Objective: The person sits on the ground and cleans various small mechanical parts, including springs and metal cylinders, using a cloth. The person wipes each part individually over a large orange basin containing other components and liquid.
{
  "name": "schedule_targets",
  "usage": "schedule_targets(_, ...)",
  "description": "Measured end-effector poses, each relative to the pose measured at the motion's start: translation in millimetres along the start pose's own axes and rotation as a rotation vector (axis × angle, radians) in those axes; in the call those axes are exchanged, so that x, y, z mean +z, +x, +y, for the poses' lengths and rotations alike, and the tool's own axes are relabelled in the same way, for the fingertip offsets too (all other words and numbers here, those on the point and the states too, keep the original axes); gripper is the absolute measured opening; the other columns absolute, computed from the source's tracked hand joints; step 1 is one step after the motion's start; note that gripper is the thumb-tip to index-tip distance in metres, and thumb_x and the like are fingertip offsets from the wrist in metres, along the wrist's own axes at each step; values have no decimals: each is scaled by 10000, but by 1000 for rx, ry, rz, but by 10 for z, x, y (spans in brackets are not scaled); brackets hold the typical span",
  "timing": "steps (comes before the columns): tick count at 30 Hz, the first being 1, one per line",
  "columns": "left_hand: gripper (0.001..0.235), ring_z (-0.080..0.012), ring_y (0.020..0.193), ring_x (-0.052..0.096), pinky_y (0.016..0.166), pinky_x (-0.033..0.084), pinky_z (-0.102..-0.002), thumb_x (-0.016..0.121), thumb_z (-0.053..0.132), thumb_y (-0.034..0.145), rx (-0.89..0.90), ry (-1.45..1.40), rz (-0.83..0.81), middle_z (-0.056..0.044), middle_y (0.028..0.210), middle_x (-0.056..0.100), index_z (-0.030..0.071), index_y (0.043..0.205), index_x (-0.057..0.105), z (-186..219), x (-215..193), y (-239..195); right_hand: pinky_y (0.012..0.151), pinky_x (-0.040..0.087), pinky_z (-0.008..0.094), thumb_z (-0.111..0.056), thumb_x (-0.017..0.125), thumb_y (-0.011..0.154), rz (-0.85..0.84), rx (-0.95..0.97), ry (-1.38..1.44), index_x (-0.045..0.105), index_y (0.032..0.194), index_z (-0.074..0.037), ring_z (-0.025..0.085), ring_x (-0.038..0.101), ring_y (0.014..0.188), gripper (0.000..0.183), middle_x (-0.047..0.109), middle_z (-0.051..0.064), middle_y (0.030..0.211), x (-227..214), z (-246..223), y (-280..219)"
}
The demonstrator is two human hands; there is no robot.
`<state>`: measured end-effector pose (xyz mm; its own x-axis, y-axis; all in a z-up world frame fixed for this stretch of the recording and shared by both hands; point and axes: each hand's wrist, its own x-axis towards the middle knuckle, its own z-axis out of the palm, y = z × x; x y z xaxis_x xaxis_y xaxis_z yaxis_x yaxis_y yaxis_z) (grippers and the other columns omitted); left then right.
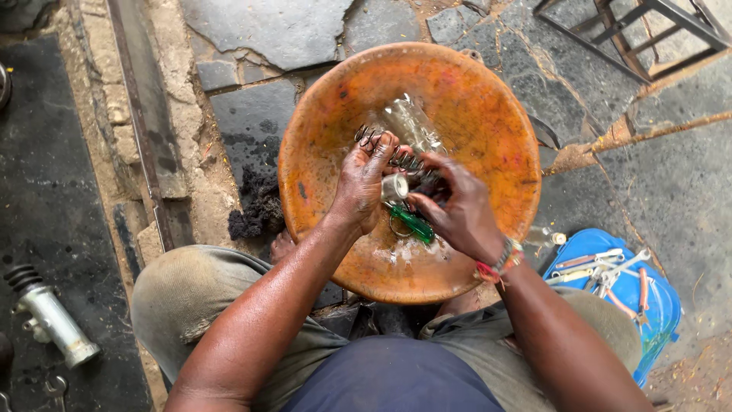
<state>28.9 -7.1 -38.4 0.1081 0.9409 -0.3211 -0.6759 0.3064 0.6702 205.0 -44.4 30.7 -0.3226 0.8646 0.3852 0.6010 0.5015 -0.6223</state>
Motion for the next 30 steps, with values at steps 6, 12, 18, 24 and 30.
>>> schedule_targets(6,305,-148,850,692,765,613,-306,701,294,976,-37,35,9,-77,1066,716,85,1182,617,-197,-190,110,752,570,257,-52,671,960,-159,585,506,643,1340,-54,88,659,854,381,695,9,988,134,311,-94)
schedule_targets(12,353,-134,888,690,740,595,-284,757,214,912,-6,202,31,-53,1065,695,80,1212,630,-62,-61,75,797,592,245,-12,649,994,-101,617,925,601,1364,-23,108,673,899,374,665,32,1039,253,584,-137)
schedule_targets(18,402,-119,854,632,678,565,-278,791,75,776,139,333,-212,-51,1031,646,83,1134,608,545,151,-111,805,617,315,38,654,919,6,610,1008,562,1220,-35,151,693,884,323,665,63,1054,-182,409,-68)
schedule_targets(24,277,-97,823,584,712,553,-255,772,71,766,185,944,-376,-22,948,583,67,992,610,1144,465,-904,797,554,295,51,713,851,-116,530,991,552,1077,-67,127,636,912,302,595,37,1082,-644,-202,-278)
schedule_targets(30,301,-84,870,546,758,513,-266,806,17,790,84,755,-620,-8,958,547,72,958,562,1394,489,-1522,796,464,265,37,764,891,-224,362,811,532,966,-69,117,534,890,266,524,32,977,-1016,-934,-518)
